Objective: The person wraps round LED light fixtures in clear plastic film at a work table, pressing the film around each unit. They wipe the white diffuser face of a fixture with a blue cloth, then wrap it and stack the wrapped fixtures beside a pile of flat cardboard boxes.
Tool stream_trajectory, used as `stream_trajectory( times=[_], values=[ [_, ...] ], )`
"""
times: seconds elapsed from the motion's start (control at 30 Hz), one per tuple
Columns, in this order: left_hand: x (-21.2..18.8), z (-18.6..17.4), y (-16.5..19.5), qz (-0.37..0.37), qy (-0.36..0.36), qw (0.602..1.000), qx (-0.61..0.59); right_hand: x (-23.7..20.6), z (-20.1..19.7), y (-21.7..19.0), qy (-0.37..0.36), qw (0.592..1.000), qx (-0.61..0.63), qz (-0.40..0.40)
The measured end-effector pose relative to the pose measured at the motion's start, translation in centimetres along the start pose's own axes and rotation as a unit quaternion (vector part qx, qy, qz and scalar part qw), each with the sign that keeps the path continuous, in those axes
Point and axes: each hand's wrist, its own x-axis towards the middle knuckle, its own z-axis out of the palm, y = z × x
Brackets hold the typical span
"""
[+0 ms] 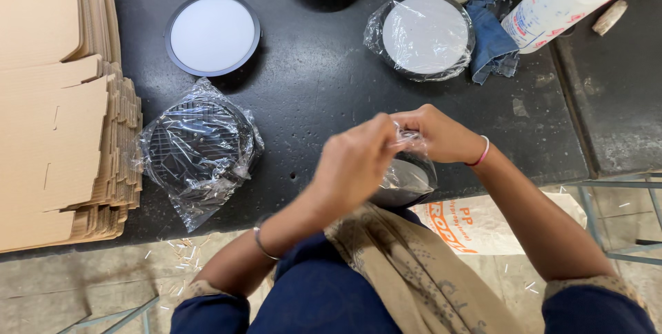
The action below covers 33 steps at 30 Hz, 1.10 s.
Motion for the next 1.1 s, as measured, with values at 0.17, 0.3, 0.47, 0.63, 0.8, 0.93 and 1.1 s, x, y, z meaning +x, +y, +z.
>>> stream_trajectory(
  times=[0.17,0.3,0.47,0.63,0.8,0.93,1.1],
  values=[
    [1.6,-2.3,-2.1,0.024,-0.017,0.985,-0.170,-0.1,0.4,0.9,-0.004,0.992,-0.010,0.125],
    [2.8,-3.4,-2.0,0.229,0.078,0.970,-0.028,0.0,0.4,1.4,-0.009,0.998,0.015,0.065],
    [3.6,-3.4,-3.2,0.242,-0.054,0.966,-0.078,0.0,0.3,1.5,-0.010,0.997,0.001,0.073],
    [2.8,-3.3,-5.2,0.292,-0.056,0.953,-0.055,-0.1,0.4,1.1,-0.003,0.992,0.021,0.121],
    [1.4,-4.5,-5.8,0.239,-0.096,0.965,-0.045,0.3,0.2,0.6,-0.007,0.994,0.017,0.106],
    [0.1,-5.1,-5.2,0.238,-0.093,0.966,-0.039,0.7,0.1,0.4,-0.013,0.992,0.035,0.122],
    [0.2,-3.8,-4.3,0.177,-0.047,0.982,-0.048,0.9,0.0,0.3,-0.022,0.990,0.017,0.138]
  ],
)
